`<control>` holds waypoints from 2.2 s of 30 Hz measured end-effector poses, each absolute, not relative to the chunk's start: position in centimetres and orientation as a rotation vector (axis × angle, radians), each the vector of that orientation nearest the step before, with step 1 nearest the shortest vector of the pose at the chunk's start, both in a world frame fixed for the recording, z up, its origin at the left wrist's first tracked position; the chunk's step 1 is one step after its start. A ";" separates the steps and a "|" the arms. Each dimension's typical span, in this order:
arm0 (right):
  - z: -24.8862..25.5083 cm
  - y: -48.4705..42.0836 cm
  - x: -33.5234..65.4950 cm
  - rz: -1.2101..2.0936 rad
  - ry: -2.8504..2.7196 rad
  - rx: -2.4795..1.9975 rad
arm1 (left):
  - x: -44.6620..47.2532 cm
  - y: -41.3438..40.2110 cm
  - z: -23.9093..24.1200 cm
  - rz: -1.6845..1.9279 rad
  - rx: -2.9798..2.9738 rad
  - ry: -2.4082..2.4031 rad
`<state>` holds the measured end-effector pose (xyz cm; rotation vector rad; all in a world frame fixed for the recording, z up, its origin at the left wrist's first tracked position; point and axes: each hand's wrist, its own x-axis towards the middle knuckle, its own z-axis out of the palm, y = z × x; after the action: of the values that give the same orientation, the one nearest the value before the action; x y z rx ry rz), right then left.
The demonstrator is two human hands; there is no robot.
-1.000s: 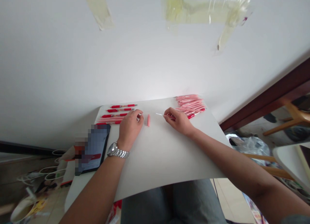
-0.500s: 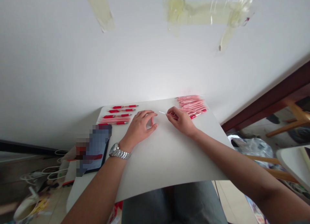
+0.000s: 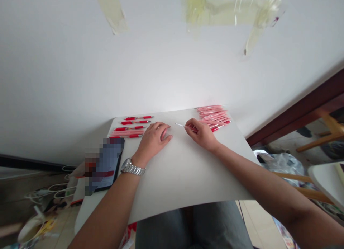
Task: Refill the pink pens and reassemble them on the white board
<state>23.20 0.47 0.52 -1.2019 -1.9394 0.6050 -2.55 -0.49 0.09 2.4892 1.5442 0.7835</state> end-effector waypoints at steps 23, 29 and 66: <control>0.4 0.5 23.3 0.591 -1.955 -1.194 | -2.5 -0.6 0.3 0.865 2.408 1.681; 0.4 0.6 23.3 0.604 -1.961 -1.200 | -2.4 -0.6 0.3 0.867 2.402 1.683; 0.5 0.0 23.0 0.799 -1.989 -0.965 | 0.6 -2.2 1.1 1.249 1.653 1.131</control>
<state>22.99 -0.03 0.48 -0.9652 -1.9885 0.7988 0.64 -2.15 1.11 1.6533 1.1311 1.2485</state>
